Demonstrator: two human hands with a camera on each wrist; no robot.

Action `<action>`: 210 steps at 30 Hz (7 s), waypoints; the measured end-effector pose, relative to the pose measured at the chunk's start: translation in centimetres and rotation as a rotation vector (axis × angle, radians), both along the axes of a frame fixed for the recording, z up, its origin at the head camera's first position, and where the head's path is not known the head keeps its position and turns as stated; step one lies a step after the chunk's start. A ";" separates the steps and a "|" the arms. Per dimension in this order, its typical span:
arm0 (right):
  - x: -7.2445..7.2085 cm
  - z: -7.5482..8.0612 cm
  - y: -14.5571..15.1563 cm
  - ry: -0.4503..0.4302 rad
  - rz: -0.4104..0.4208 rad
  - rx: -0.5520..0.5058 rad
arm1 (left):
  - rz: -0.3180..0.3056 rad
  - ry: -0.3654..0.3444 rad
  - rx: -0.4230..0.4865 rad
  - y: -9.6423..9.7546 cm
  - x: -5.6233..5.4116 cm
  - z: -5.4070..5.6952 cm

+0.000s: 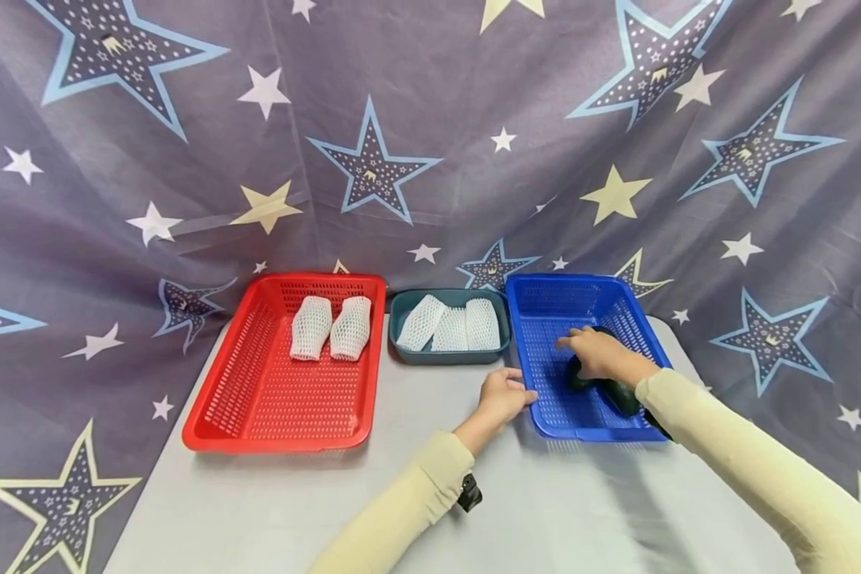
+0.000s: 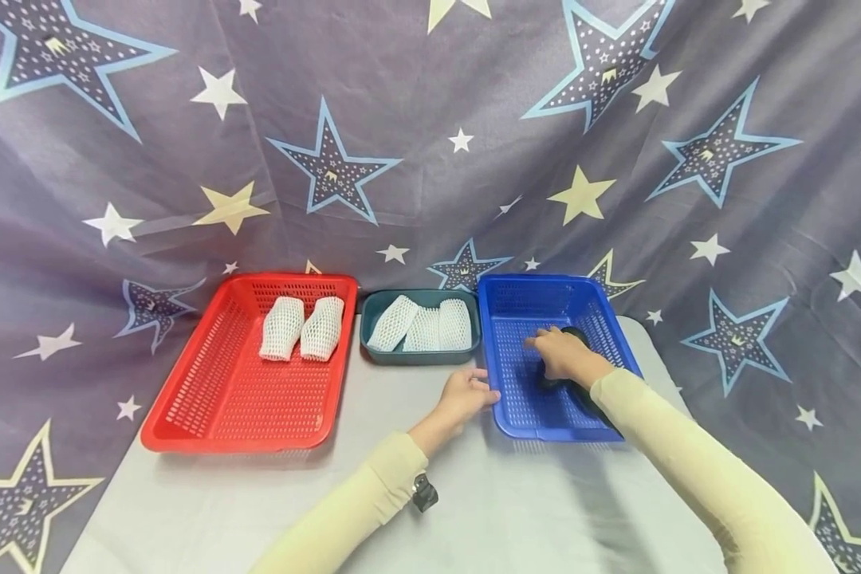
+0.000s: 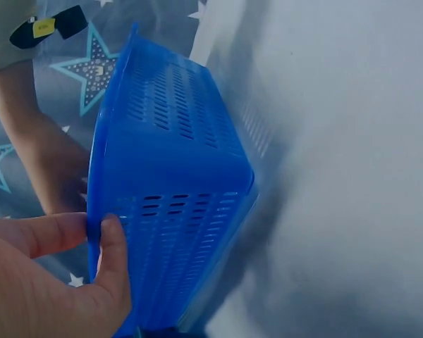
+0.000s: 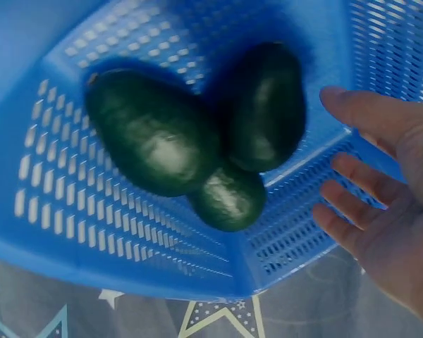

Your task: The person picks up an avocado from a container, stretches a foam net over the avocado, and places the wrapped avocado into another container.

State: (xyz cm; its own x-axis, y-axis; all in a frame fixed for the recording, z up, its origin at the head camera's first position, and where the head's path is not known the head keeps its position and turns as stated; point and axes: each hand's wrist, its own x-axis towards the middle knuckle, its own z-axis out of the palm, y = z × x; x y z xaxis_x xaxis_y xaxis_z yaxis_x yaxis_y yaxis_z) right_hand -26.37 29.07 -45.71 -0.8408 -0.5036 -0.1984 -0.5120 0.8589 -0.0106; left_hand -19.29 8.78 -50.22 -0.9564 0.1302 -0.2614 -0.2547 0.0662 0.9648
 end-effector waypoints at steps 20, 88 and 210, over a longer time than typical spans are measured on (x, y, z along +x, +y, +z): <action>0.7 -2.4 1.3 0.042 0.066 0.050 | 0.044 -0.207 -0.001 0.7 -1.4 1.1; -0.2 -3.6 1.1 0.018 -0.044 -0.035 | 0.002 -0.211 0.100 0.2 -1.6 -0.2; 5.6 -3.3 -14.2 -0.615 -0.527 -1.381 | 0.055 0.000 0.075 -13.6 -2.3 0.5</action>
